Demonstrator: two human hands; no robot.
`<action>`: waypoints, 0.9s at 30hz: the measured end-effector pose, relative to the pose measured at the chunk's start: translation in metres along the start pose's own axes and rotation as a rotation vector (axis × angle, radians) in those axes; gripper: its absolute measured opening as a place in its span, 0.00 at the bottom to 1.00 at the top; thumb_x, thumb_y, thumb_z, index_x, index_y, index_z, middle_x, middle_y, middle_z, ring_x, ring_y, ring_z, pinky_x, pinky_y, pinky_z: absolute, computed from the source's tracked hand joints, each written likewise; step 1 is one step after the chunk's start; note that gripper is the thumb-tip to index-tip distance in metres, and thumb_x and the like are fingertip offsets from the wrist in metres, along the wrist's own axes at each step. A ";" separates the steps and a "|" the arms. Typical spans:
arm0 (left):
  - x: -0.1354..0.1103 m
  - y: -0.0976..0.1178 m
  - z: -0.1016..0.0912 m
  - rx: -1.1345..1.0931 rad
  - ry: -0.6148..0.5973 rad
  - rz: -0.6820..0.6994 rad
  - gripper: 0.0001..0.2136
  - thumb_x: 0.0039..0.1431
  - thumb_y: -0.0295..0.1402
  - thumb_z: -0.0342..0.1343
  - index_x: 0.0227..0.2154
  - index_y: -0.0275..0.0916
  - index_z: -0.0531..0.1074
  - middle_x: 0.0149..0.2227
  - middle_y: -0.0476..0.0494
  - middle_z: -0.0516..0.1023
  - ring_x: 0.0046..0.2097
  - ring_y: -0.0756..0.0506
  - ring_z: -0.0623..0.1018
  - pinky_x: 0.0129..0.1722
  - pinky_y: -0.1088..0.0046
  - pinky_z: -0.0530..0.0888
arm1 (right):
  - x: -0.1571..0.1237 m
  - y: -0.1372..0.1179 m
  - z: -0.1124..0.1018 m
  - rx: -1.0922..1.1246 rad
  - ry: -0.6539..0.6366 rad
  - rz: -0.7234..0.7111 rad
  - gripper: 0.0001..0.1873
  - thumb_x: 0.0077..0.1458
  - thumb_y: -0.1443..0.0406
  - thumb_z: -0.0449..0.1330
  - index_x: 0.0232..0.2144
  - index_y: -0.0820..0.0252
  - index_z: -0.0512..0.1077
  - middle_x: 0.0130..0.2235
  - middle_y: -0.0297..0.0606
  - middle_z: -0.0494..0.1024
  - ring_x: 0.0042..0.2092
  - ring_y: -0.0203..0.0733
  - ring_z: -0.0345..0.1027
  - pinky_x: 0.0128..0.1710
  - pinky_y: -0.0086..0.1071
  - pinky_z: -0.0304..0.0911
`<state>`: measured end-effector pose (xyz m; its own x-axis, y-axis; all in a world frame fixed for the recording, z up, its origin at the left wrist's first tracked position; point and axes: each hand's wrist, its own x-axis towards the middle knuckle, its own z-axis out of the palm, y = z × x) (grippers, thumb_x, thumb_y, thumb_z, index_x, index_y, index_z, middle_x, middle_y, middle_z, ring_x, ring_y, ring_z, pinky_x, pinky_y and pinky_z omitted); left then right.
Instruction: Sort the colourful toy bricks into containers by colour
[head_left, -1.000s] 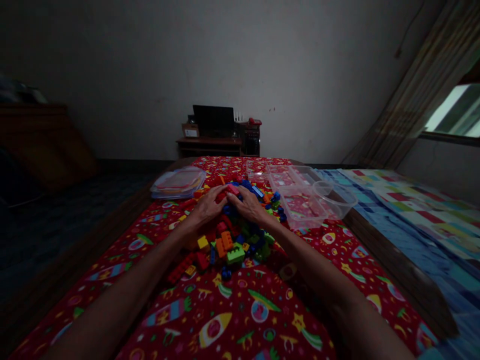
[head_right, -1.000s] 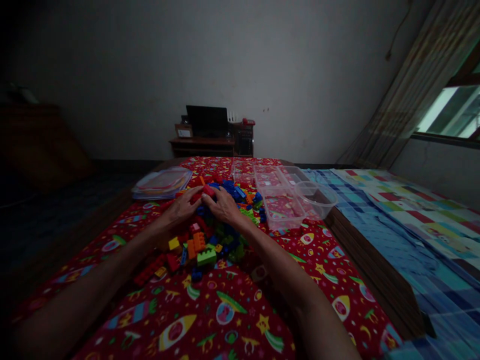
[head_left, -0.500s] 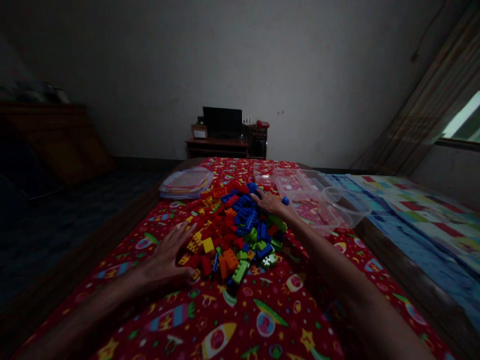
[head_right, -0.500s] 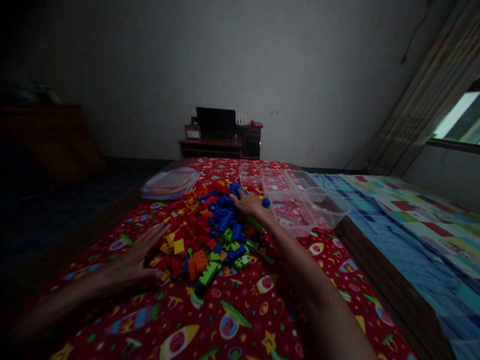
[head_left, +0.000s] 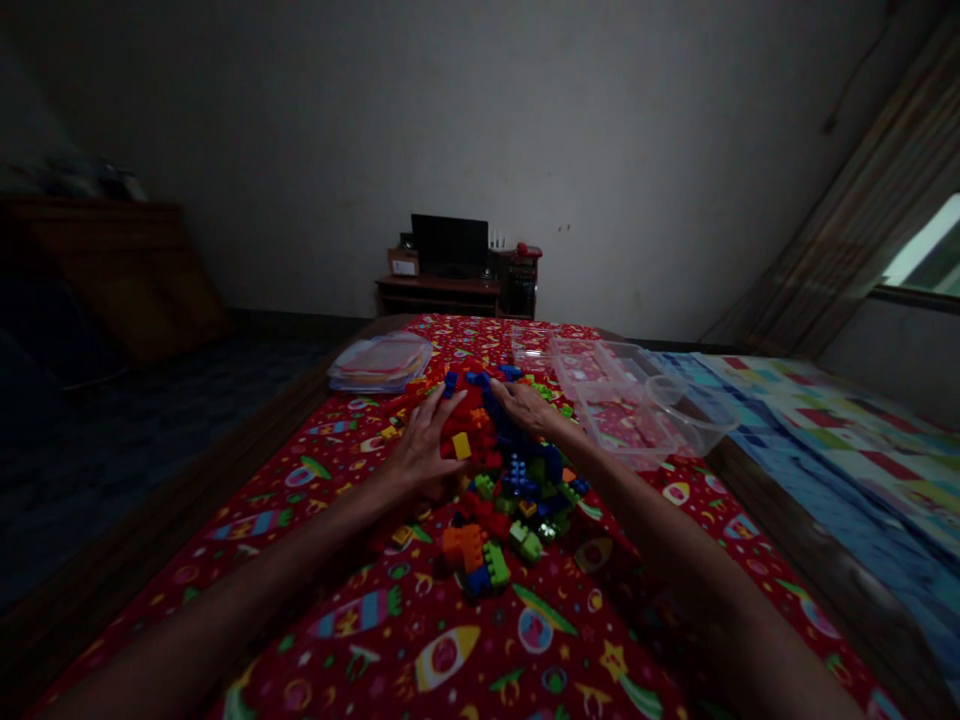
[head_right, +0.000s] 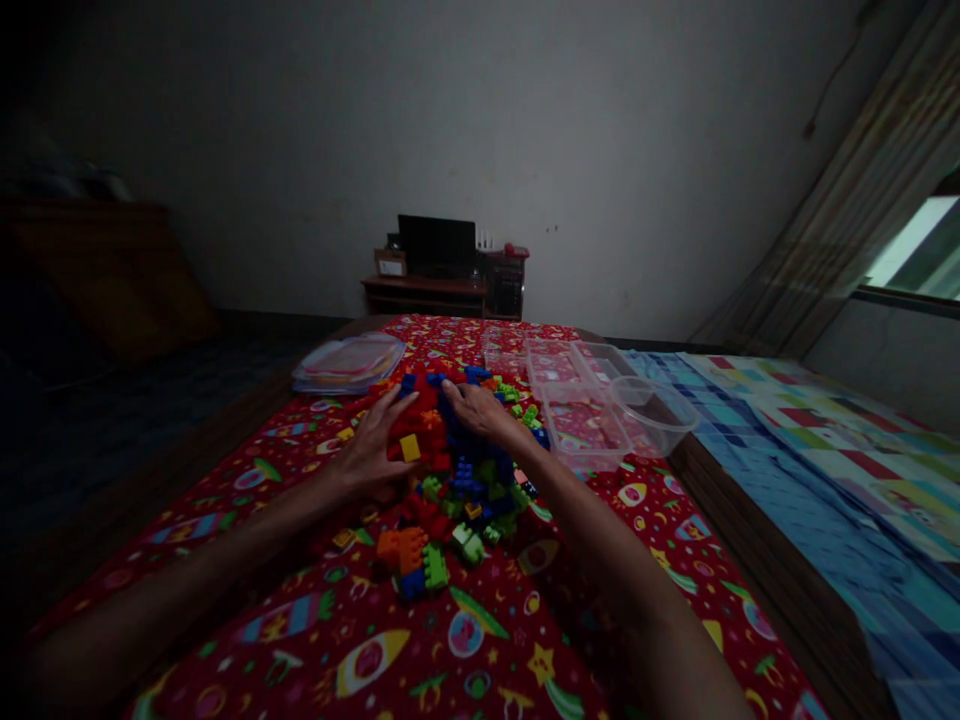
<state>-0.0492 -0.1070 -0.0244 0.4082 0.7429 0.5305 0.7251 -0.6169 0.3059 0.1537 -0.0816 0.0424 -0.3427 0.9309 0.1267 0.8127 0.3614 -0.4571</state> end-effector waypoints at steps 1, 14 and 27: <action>0.009 -0.001 -0.001 0.002 0.011 -0.005 0.42 0.46 0.43 0.63 0.63 0.42 0.51 0.66 0.32 0.48 0.65 0.31 0.53 0.61 0.48 0.56 | -0.002 -0.004 -0.005 0.018 0.004 -0.023 0.32 0.67 0.53 0.34 0.40 0.66 0.72 0.39 0.45 0.78 0.41 0.44 0.71 0.41 0.31 0.61; -0.054 0.044 -0.041 0.122 -0.174 0.359 0.27 0.61 0.44 0.50 0.62 0.48 0.55 0.67 0.41 0.51 0.67 0.36 0.49 0.64 0.46 0.48 | -0.135 0.046 0.003 -0.267 -0.109 -0.415 0.51 0.49 0.49 0.63 0.67 0.45 0.40 0.69 0.46 0.32 0.68 0.60 0.29 0.62 0.54 0.43; -0.024 0.040 -0.016 0.318 -0.106 0.420 0.17 0.54 0.38 0.59 0.48 0.43 0.71 0.61 0.41 0.64 0.65 0.35 0.55 0.64 0.43 0.45 | -0.062 0.032 0.038 -0.309 0.158 -0.316 0.36 0.56 0.67 0.58 0.64 0.55 0.51 0.64 0.56 0.53 0.64 0.58 0.49 0.57 0.52 0.54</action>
<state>-0.0384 -0.1533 -0.0124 0.7411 0.4812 0.4682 0.6127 -0.7699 -0.1785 0.1835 -0.1294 -0.0133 -0.5395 0.7610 0.3604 0.7907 0.6049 -0.0937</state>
